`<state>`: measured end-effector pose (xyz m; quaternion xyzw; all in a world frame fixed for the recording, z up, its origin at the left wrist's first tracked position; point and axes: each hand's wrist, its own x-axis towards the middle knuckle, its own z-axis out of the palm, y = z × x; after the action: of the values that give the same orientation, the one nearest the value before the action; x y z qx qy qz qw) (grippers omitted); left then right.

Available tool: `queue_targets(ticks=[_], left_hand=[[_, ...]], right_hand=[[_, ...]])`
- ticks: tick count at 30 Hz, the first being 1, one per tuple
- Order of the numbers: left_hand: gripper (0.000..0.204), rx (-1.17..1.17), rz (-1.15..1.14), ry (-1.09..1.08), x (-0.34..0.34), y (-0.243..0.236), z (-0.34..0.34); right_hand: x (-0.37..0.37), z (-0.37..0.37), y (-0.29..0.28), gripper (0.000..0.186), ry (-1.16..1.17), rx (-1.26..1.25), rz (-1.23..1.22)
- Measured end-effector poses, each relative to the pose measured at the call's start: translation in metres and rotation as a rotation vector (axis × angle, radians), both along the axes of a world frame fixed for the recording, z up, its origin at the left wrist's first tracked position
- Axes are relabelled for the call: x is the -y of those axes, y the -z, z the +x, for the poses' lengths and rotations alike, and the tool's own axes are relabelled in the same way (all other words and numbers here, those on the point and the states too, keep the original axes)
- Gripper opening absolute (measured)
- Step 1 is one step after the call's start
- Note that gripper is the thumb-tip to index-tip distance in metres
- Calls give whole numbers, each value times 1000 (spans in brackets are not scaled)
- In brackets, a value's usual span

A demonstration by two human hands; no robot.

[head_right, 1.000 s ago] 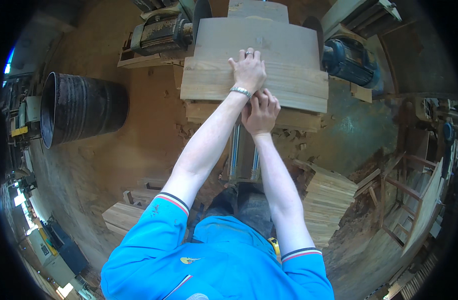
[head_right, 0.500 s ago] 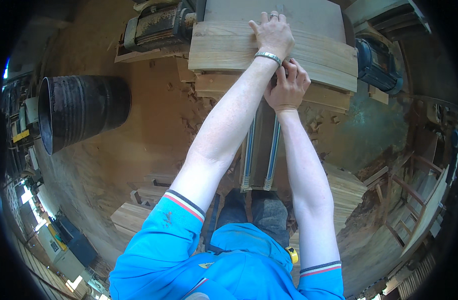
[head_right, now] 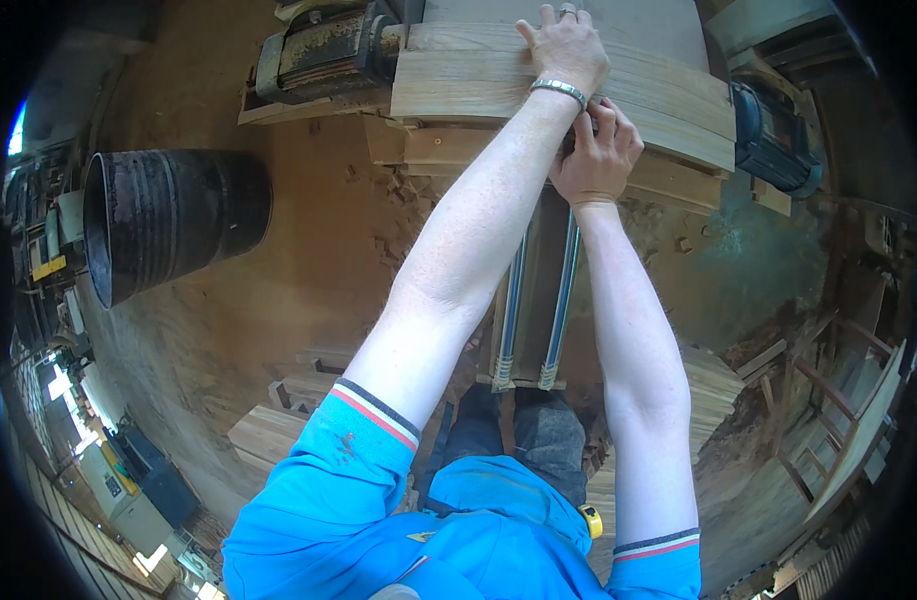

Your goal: Using a table saw or specialized woodworking machine to cut wooden slats.

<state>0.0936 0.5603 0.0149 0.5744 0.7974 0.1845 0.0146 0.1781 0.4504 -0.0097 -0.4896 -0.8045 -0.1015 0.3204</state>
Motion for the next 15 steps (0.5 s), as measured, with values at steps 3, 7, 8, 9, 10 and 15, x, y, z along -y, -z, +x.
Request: queue_targets(ticks=[3, 7, 8, 9, 10, 15], left_hand=[[34, 2, 6, -8, -8, 2, 1], [34, 10, -3, -3, -19, 3, -2], [34, 14, -1, -2, -22, 3, -2], [34, 16, 16, -9, -24, 3, -1], [34, 10, 30, -19, -26, 3, -4], [35, 21, -6, 42, -32, -15, -5]], right_hand=[[-7, 0, 3, 33, 11, 12, 4], [-16, -4, 3, 36, 10, -5, 9], [-18, -3, 2, 36, 11, -1, 11], [-21, -3, 1, 36, 12, 9, 15], [-23, -6, 1, 37, 9, 11, 16], [-39, -2, 3, 36, 29, 34, 22]])
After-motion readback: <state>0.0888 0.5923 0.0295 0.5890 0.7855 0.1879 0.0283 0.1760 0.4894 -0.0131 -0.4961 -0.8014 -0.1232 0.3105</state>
